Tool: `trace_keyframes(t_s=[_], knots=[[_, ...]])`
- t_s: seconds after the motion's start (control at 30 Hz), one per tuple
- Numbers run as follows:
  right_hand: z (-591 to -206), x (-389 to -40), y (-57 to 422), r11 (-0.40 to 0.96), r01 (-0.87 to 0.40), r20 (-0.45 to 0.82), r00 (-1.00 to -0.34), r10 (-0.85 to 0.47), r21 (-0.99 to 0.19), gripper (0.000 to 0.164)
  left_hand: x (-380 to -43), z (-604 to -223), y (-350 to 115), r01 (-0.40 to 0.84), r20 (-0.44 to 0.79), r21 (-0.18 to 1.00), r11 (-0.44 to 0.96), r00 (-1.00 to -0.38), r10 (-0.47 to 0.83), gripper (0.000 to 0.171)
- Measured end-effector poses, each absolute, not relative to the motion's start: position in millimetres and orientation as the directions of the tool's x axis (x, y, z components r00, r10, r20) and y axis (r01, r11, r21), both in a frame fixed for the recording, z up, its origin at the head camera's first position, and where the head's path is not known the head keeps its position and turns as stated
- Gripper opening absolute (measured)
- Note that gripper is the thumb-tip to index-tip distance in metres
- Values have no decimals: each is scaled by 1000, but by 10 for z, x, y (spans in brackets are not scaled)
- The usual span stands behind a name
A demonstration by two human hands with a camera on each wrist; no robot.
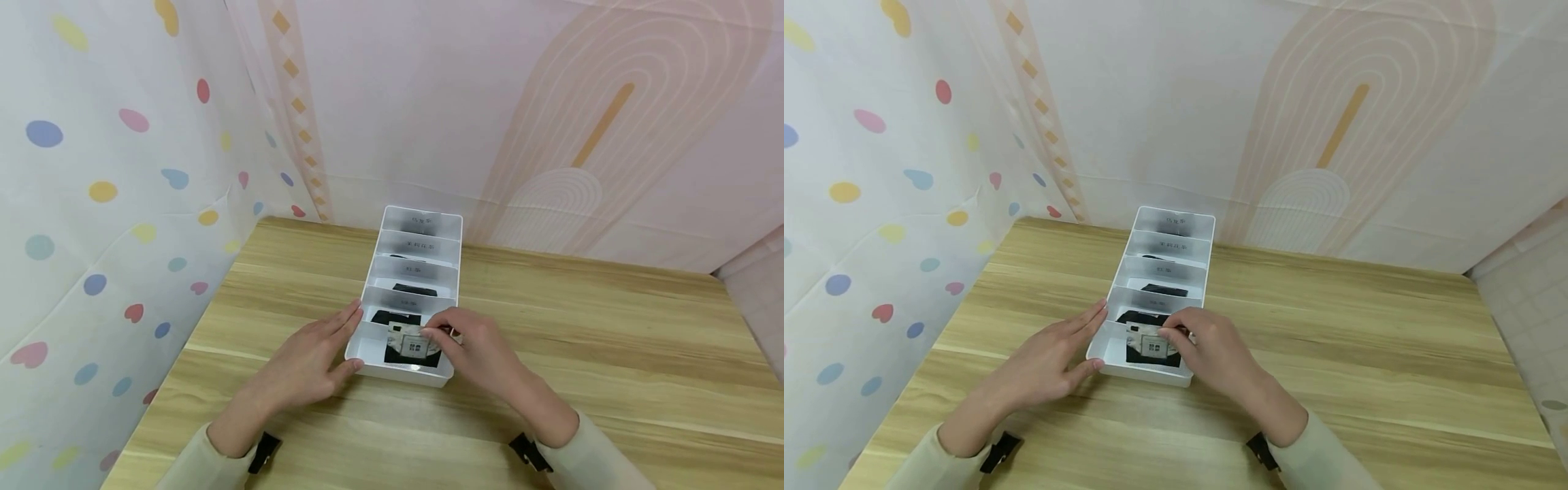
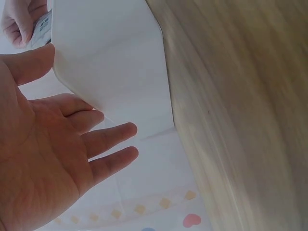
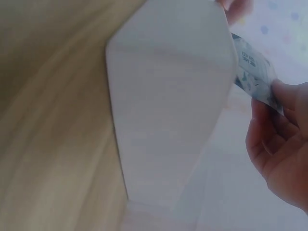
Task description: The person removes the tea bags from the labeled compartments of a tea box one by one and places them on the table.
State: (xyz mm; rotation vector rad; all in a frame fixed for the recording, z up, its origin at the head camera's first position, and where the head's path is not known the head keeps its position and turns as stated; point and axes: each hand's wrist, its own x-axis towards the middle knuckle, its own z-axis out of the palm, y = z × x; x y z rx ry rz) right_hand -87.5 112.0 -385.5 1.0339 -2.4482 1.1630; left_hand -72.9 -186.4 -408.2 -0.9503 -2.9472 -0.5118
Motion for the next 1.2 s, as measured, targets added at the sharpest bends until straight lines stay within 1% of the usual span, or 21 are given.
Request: trace_keyframes(t_s=[0.33, 0.57, 0.87, 0.97, 1.13, 1.2], knots=[[-3724, -960, 1255, 428, -681, 523, -732, -437, -595, 12, -729, -4097, -1850, 567, 113, 294, 769, -820, 561, 80], [-3651, -1018, 1367, 450, -664, 543, -748, -382, -597, 13, -738, -4109, -1842, 588, 150, 285, 757, -807, 571, 78], [-3566, -1098, 1505, 475, -648, 563, -758, -329, -595, 14, -735, -4116, -1854, 585, 146, 289, 758, -809, 569, 77], [-3545, -1119, 1581, 506, -614, 544, -783, -300, -605, 12, -737, -4117, -1849, 584, 145, 293, 757, -810, 569, 77], [-3498, -1160, 1731, 560, -532, 471, -842, -265, -635, 2, -735, -4116, -1842, 577, 133, 302, 759, -814, 566, 78], [-3482, -1183, 1803, 580, -504, 446, -858, -253, -640, 3, -737, -4121, -1840, 575, 130, 303, 760, -815, 565, 78]])
